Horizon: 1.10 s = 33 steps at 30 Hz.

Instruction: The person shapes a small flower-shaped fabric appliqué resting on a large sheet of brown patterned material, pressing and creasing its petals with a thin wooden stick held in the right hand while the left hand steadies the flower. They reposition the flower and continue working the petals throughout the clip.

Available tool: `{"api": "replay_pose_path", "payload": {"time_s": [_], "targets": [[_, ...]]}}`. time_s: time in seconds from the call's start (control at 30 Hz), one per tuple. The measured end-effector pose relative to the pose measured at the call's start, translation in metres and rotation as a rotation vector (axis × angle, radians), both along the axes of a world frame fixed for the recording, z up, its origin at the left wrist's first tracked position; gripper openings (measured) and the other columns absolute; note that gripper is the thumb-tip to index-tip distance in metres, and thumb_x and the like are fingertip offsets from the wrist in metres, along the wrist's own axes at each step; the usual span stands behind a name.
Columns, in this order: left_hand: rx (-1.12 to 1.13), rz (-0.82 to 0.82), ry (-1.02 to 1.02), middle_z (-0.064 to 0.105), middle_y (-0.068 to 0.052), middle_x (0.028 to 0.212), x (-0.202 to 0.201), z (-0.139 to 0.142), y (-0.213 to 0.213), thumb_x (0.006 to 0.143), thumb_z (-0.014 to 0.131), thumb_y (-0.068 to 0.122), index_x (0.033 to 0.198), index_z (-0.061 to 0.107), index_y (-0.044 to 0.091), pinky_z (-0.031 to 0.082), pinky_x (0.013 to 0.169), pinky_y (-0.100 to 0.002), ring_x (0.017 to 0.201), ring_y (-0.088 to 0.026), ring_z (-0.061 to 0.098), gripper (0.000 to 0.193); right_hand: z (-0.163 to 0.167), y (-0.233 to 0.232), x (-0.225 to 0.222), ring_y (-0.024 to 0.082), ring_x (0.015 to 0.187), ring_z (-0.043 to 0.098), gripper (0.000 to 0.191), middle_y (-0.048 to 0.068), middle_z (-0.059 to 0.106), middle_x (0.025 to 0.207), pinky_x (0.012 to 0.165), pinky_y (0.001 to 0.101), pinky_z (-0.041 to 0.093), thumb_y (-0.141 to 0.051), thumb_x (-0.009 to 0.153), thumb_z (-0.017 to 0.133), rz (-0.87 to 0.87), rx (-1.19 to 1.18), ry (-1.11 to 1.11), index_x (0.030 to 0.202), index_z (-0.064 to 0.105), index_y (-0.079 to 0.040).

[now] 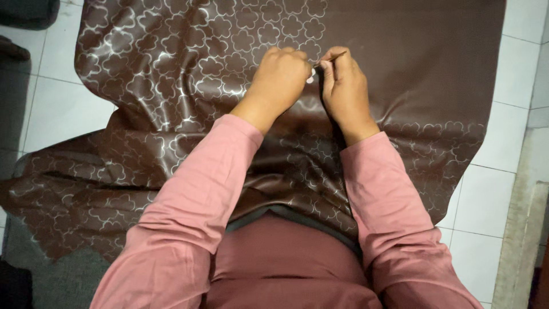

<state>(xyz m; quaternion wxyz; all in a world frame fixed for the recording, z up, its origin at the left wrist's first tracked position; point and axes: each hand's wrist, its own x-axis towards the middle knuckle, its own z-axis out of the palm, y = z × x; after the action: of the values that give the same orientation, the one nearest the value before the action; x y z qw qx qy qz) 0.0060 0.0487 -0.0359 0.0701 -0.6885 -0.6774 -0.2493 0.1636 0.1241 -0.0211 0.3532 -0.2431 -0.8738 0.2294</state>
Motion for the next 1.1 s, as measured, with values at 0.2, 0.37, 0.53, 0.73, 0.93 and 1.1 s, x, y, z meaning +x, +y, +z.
{"api": "replay_pose_path", "payload": {"time_s": [0.2,0.37,0.53,0.73,0.93,1.1], "targets": [[0.007,0.030,0.029,0.072,-0.002,0.086,0.001,0.001,0.001,0.080,0.068,0.014,0.077,0.078,0.015,0.048,0.082,-0.043,0.090,-0.024,0.066,0.010,0.003,-0.001,0.002,0.035,0.093,0.068,0.007,0.016,0.067,0.099,0.081,0.0425,0.054,-0.002,0.106,0.060,-0.010,0.013,-0.011,0.111,0.055,-0.002],[-0.020,0.039,0.035,0.071,-0.001,0.087,0.001,0.001,0.002,0.079,0.068,0.010,0.077,0.078,0.014,0.047,0.083,-0.043,0.091,-0.024,0.065,0.010,0.007,-0.006,0.004,0.034,0.093,0.067,0.009,0.015,0.067,0.099,0.082,0.0423,0.054,-0.001,0.106,0.061,0.018,0.041,-0.030,0.112,0.055,-0.002],[-0.034,0.026,0.011,0.071,-0.002,0.086,-0.003,0.001,0.002,0.078,0.068,0.008,0.076,0.078,0.015,0.047,0.084,-0.044,0.092,-0.026,0.065,0.011,0.011,-0.009,0.005,0.034,0.092,0.068,0.008,0.015,0.068,0.098,0.080,0.0425,0.053,-0.002,0.105,0.063,0.055,0.021,-0.068,0.110,0.057,-0.002],[-0.042,-0.017,-0.134,0.074,-0.002,0.091,-0.010,0.000,0.002,0.082,0.068,0.008,0.080,0.079,0.016,0.046,0.088,-0.043,0.095,-0.024,0.066,0.013,0.009,-0.009,0.005,0.033,0.089,0.068,0.008,0.015,0.068,0.099,0.079,0.0414,0.054,-0.002,0.106,0.062,0.052,-0.016,-0.024,0.111,0.056,-0.002],[-0.075,-0.020,-0.136,0.074,-0.003,0.094,-0.012,0.004,-0.001,0.083,0.069,0.007,0.084,0.079,0.016,0.045,0.086,-0.043,0.097,-0.025,0.066,0.013,0.008,-0.007,0.005,0.036,0.090,0.067,0.007,0.016,0.066,0.098,0.080,0.0428,0.053,-0.001,0.105,0.061,0.065,0.011,-0.055,0.109,0.055,-0.001],[-0.104,-0.030,-0.170,0.074,-0.003,0.095,-0.011,0.007,-0.002,0.081,0.069,0.007,0.086,0.080,0.016,0.044,0.088,-0.044,0.099,-0.025,0.066,0.014,0.010,-0.009,0.007,0.036,0.090,0.068,0.008,0.017,0.066,0.097,0.079,0.0418,0.053,-0.001,0.105,0.061,0.095,-0.036,-0.050,0.109,0.055,0.000]]}}
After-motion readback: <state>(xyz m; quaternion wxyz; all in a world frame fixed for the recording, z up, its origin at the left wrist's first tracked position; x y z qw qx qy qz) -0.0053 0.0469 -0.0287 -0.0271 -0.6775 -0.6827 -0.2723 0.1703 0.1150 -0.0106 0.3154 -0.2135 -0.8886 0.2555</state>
